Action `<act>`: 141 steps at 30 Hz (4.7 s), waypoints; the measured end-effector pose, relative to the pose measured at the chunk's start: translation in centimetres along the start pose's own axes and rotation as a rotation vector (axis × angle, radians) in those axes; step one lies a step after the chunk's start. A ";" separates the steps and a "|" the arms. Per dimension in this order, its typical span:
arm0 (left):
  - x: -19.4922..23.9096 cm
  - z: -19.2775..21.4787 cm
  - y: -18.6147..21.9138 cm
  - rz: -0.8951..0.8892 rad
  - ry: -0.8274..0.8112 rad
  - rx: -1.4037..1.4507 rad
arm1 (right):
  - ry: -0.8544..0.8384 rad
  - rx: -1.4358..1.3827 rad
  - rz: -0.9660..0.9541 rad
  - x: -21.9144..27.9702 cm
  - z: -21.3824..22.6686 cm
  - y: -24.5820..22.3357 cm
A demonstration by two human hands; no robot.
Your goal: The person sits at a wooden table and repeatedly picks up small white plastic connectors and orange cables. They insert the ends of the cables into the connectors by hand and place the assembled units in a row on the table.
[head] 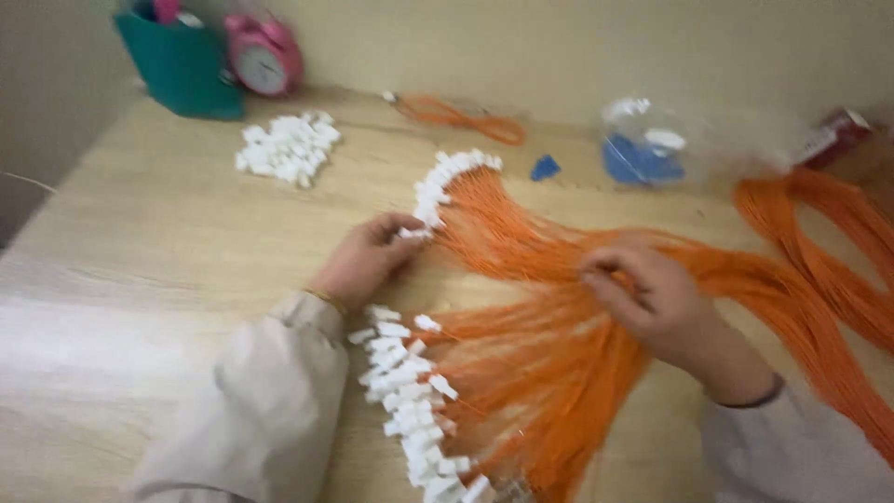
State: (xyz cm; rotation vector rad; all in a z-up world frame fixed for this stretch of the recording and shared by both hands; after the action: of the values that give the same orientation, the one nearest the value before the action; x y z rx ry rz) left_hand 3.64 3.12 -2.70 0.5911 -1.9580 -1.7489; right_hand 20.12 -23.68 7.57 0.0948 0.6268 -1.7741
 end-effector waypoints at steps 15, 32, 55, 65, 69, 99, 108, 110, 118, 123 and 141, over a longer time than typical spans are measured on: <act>-0.5 0.1 0.8 -0.037 0.021 0.128 | -0.227 -0.256 -0.233 -10.7 -10.7 -4.2; -1.7 0.3 -1.2 -0.093 0.002 0.046 | -0.149 -0.385 -0.329 -10.3 -12.5 -2.1; -3.3 -0.1 -3.4 0.121 0.002 0.449 | -0.045 -0.433 -0.362 -9.8 -12.5 -1.8; -3.4 0.2 -3.2 0.172 0.003 0.516 | -0.012 -0.350 -0.321 -10.0 -13.2 -0.6; -3.2 0.3 -3.2 0.187 0.007 0.511 | -0.010 -0.340 -0.333 -9.7 -12.9 -1.3; -3.5 -0.2 -3.6 0.119 0.037 0.495 | 0.009 -0.454 -0.274 -9.7 -14.4 0.1; -3.7 0.0 -4.0 0.140 0.045 0.542 | -0.045 -0.297 -0.311 -9.9 -12.7 -1.9; -4.0 -0.2 -4.5 0.132 0.033 0.529 | -0.076 -0.236 -0.309 -10.1 -12.6 -1.6; -1.6 -0.6 -0.9 0.108 0.049 0.472 | -0.128 -0.096 -0.401 -10.2 -13.1 -1.6; -1.8 -0.7 -1.4 0.193 0.042 0.453 | -0.090 -0.114 -0.473 -9.8 -14.4 0.4; -0.4 -0.7 0.5 0.085 0.027 0.157 | -0.076 -0.395 -0.436 -10.3 -19.9 4.4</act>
State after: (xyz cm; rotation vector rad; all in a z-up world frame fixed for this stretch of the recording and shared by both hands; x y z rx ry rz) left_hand 4.41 2.83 -2.17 0.5720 -2.0834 -1.5393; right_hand 22.23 -6.31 -7.07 -0.4062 0.9849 -2.0180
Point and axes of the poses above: each hand's wrist, its own x-axis away from the middle knuckle, its own z-axis out of the back of the hand, y = z × x, the point moved 3 cm from there along -x, towards the middle knuckle, and after that the axes turned 8 degrees about x, right-handed, at the moved point
